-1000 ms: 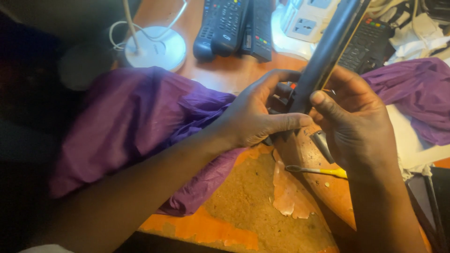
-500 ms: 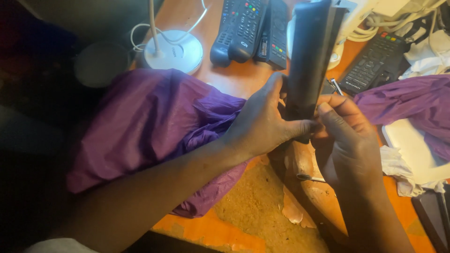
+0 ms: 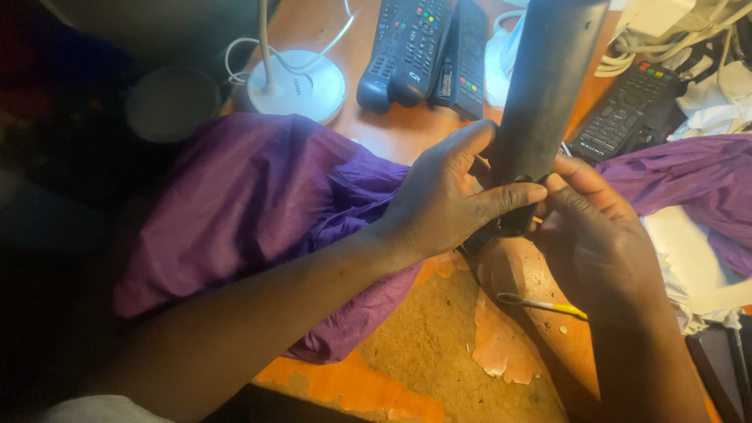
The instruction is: Cleaning the internal circuit board of a remote control and reassembling the plastic housing.
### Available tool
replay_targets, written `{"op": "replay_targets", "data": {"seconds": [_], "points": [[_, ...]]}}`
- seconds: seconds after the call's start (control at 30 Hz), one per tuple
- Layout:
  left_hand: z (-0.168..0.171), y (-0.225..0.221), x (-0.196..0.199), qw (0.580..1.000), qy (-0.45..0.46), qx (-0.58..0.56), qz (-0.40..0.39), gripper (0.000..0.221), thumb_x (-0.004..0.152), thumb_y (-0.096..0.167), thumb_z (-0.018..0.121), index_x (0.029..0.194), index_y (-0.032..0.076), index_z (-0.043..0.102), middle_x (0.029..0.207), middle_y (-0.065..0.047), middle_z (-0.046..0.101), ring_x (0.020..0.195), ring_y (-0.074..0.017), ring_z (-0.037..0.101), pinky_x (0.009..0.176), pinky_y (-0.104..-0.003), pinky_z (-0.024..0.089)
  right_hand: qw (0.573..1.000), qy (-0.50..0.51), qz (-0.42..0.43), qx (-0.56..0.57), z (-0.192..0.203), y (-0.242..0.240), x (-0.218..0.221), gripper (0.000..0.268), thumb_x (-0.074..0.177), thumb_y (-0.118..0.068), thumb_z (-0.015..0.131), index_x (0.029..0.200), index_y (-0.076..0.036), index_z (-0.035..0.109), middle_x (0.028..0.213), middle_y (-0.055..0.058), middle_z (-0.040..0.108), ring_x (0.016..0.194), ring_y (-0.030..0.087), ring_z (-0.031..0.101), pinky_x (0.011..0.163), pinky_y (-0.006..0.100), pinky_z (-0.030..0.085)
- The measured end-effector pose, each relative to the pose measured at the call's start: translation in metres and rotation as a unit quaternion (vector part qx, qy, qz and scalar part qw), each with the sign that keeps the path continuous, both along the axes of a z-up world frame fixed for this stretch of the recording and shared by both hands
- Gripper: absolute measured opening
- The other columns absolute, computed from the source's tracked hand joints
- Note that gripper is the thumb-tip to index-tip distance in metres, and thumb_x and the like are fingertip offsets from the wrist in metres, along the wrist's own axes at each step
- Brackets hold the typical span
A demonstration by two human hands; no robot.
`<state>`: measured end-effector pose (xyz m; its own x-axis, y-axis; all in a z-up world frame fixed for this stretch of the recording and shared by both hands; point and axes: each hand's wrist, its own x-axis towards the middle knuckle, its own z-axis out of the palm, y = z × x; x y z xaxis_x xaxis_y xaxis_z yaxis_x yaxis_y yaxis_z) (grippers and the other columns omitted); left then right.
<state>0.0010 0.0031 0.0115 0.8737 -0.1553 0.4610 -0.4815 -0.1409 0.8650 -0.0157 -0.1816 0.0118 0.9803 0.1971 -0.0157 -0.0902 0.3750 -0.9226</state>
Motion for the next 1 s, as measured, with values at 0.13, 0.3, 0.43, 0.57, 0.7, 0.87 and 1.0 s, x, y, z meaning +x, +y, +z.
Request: {"op": "replay_targets", "data": {"seconds": [0.13,0.3,0.43,0.57,0.7,0.87,1.0], "points": [[0.001,-0.001,-0.002,0.998,-0.003,-0.067,-0.016,0.029,0.087,0.038,0.074,0.094,0.015,0.058,0.086,0.006,0.059,0.079,-0.0076,0.054,0.073,-0.025,0.049,0.997,-0.038,0.062,0.015,-0.005,-0.008,0.002,0.029,0.105,-0.01,0.058,0.131,0.0,0.063,0.117,0.017,0.072,0.102,0.026,0.07,0.093,0.042,0.055],[0.001,0.001,-0.001,0.997,0.007,-0.076,-0.008,0.034,0.09,0.038,0.074,0.113,0.015,0.063,0.093,0.004,0.066,0.083,-0.0098,0.058,0.076,-0.026,0.052,0.996,-0.016,0.083,-0.024,-0.003,-0.01,0.003,0.024,0.102,-0.004,0.058,0.125,-0.004,0.063,0.088,0.002,0.066,0.086,0.015,0.069,0.091,0.045,0.063],[0.004,0.0,-0.001,0.995,0.008,-0.097,0.007,0.031,0.086,0.036,0.076,0.1,0.017,0.058,0.09,0.007,0.064,0.081,-0.0064,0.06,0.075,-0.024,0.053,0.985,-0.041,0.096,-0.139,-0.003,-0.005,0.005,0.027,0.093,-0.005,0.065,0.118,0.004,0.063,0.111,0.018,0.071,0.095,0.028,0.072,0.089,0.04,0.062],[0.01,0.002,-0.003,0.996,0.044,-0.078,0.007,0.031,0.082,0.036,0.076,0.102,0.02,0.059,0.092,0.007,0.066,0.08,-0.0083,0.067,0.073,-0.024,0.054,0.98,-0.059,0.107,-0.155,-0.001,-0.004,0.004,0.019,0.095,-0.01,0.067,0.11,0.002,0.066,0.097,0.015,0.072,0.088,0.025,0.072,0.086,0.037,0.06],[0.017,0.012,-0.006,0.995,0.029,-0.081,-0.046,0.028,0.089,0.038,0.068,0.106,0.019,0.057,0.097,0.006,0.057,0.083,-0.0079,0.057,0.06,-0.023,0.049,0.985,-0.047,0.117,-0.114,-0.003,-0.004,0.004,0.026,0.094,-0.008,0.068,0.118,0.003,0.066,0.099,0.015,0.071,0.087,0.024,0.069,0.086,0.038,0.058],[0.006,0.016,0.0,0.974,0.045,-0.153,-0.162,0.041,0.098,0.026,0.066,0.135,0.014,0.056,0.103,0.005,0.057,0.095,-0.0049,0.055,0.072,-0.021,0.048,0.989,-0.056,0.111,-0.082,-0.008,-0.006,0.005,0.034,0.094,-0.01,0.069,0.126,0.001,0.065,0.11,0.015,0.071,0.092,0.024,0.069,0.083,0.039,0.061],[-0.002,0.019,0.008,0.917,0.087,-0.266,-0.283,0.051,0.095,0.015,0.065,0.144,0.01,0.052,0.114,-0.009,0.061,0.084,-0.0149,0.061,0.067,-0.03,0.057,0.99,-0.059,0.108,-0.069,0.0,-0.003,0.005,0.04,0.093,-0.012,0.071,0.131,0.001,0.064,0.108,0.011,0.072,0.092,0.023,0.069,0.083,0.036,0.06]]}}
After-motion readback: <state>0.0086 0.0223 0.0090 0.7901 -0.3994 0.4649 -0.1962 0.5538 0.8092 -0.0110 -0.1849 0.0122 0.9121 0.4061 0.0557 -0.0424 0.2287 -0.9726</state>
